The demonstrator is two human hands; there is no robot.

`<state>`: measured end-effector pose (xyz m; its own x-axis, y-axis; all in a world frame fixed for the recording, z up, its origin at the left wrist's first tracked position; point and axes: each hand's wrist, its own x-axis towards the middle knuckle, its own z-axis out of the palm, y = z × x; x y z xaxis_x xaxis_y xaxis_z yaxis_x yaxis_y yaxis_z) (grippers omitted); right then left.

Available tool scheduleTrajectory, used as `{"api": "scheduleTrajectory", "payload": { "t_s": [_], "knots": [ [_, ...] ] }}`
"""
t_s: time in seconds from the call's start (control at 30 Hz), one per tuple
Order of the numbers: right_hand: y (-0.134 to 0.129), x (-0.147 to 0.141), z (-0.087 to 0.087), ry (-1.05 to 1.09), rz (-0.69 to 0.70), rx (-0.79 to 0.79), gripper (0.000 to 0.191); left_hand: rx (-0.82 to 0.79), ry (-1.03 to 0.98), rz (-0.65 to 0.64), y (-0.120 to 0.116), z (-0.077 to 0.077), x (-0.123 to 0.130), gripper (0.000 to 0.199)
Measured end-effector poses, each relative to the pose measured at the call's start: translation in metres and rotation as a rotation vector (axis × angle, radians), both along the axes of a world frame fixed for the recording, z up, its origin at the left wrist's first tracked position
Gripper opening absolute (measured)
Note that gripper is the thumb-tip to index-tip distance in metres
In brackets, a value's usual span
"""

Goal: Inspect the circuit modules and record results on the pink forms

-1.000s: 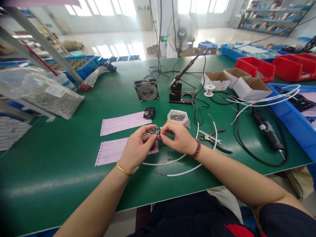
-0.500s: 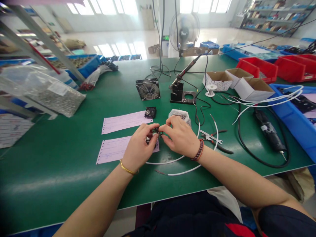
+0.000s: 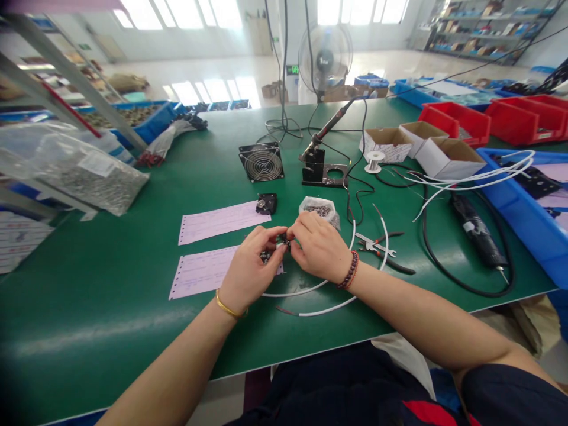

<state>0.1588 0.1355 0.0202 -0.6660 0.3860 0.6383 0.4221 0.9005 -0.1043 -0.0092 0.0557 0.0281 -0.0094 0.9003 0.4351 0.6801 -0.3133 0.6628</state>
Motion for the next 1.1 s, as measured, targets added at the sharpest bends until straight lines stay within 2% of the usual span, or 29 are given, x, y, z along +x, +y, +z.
{"api": "scheduleTrajectory", "payload": {
  "t_s": [0.2,0.37,0.53,0.6,0.7,0.77,0.93,1.1],
  "knots": [
    [-0.005,-0.001,-0.001,-0.042,-0.078,0.004,0.017,0.025,0.004,0.027,0.000,-0.003,0.002,0.027],
    [-0.001,0.000,-0.003,-0.028,-0.034,-0.091,0.012,-0.012,-0.017,0.008,0.000,-0.006,0.003,0.027],
    [0.001,0.002,0.000,0.052,-0.007,-0.129,0.012,-0.117,-0.187,0.027,0.002,-0.008,0.002,0.028],
    [0.002,0.004,0.005,0.114,0.002,-0.254,0.011,-0.207,-0.310,0.039,0.004,-0.007,0.001,0.029],
    [0.004,0.008,0.011,0.181,0.035,-0.642,0.009,-0.314,-0.445,0.064,0.007,-0.003,-0.003,0.032],
    [0.005,0.012,0.012,0.161,0.073,-0.840,0.008,-0.333,-0.484,0.089,0.010,0.000,-0.006,0.034],
    [0.007,0.017,0.005,0.085,0.161,-1.032,0.010,-0.306,-0.501,0.140,0.014,0.003,-0.016,0.034],
    [0.012,0.016,-0.002,0.111,0.239,-1.214,0.018,-0.282,-0.495,0.148,0.015,0.000,-0.019,0.034]
  ]
}}
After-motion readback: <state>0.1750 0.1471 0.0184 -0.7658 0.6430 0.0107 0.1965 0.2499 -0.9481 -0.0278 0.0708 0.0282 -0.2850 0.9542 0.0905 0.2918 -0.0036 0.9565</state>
